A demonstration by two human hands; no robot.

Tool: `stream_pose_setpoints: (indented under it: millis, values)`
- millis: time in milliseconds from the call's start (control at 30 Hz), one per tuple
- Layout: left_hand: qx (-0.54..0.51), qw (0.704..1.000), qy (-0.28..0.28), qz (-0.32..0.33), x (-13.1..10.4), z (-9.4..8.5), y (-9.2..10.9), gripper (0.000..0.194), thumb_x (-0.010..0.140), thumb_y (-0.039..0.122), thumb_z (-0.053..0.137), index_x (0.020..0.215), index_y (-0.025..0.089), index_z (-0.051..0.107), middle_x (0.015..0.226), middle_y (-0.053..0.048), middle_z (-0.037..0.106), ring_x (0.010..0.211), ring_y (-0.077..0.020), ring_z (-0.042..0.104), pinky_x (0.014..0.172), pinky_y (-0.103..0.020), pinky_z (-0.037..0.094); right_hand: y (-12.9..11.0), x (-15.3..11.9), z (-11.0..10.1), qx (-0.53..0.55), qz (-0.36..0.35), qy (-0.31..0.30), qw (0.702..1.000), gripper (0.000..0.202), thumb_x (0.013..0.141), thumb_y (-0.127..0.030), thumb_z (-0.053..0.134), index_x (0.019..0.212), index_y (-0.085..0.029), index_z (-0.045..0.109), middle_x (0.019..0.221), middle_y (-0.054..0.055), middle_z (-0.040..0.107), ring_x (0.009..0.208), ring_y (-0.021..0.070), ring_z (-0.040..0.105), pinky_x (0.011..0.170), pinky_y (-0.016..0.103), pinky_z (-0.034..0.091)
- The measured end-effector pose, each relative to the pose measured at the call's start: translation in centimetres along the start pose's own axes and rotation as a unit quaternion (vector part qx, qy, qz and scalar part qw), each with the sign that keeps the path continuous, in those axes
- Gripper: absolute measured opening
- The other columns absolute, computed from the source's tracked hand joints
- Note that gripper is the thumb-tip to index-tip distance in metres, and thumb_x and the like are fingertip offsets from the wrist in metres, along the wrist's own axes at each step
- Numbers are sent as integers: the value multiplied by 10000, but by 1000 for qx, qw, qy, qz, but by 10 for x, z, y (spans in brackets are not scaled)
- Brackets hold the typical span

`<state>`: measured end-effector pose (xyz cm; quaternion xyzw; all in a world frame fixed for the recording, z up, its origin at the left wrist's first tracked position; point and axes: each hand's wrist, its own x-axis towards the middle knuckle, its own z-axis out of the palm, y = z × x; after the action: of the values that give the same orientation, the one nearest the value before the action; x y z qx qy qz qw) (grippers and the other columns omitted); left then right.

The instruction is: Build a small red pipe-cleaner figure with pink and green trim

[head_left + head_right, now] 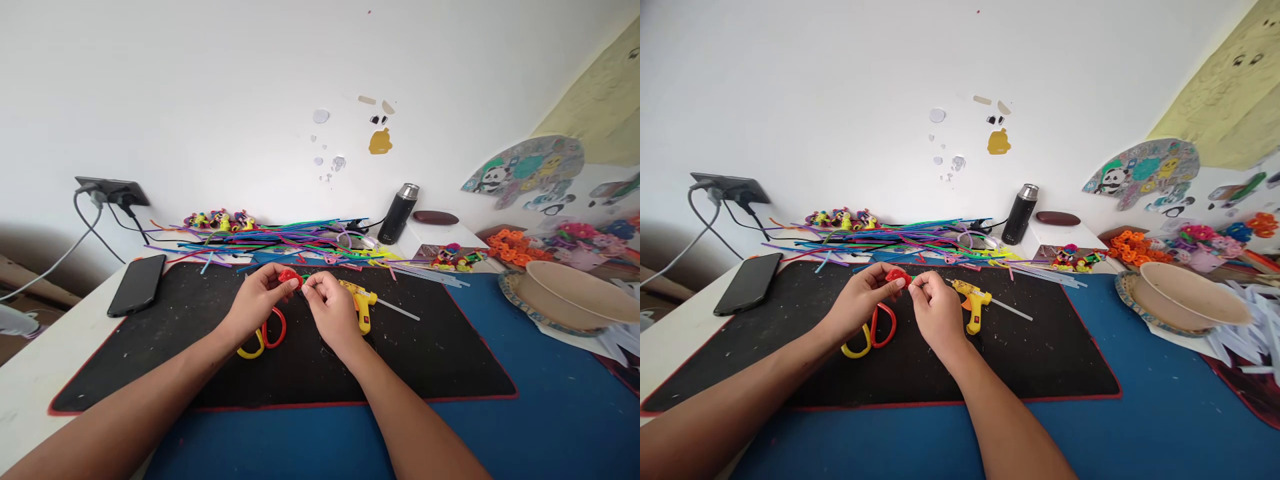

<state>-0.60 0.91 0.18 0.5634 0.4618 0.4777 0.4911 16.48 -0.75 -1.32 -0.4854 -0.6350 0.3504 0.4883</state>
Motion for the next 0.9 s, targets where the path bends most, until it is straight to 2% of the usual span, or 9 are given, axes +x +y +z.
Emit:
stream_pose_setpoints:
  millis: [267, 700, 900]
  values:
    - [47, 998, 30, 34, 0, 4, -3, 360, 806, 497, 806, 922, 182, 677, 837, -24, 701, 751, -185, 636, 686, -295, 502, 8, 2, 1, -20, 0, -6, 1000, 140, 958, -345, 585, 866, -239, 581, 571, -71, 415, 499, 130, 354, 506, 278, 221]
    - [19, 999, 43, 7, 3, 11, -3, 391, 771, 518, 823, 899, 178, 679, 813, -19, 694, 705, -175, 641, 641, -285, 528, 9, 3, 1, -21, 13, -10, 1000, 128, 950, -346, 576, 875, -243, 590, 588, -58, 483, 515, 143, 410, 520, 275, 250]
    - [44, 997, 52, 40, 3, 11, -9, 368, 802, 505, 797, 927, 182, 673, 826, -24, 703, 732, -190, 659, 679, -307, 538, 7, 3, 1, -9, 13, -8, 1000, 127, 941, -342, 580, 866, -239, 590, 558, -68, 445, 498, 138, 379, 511, 276, 246]
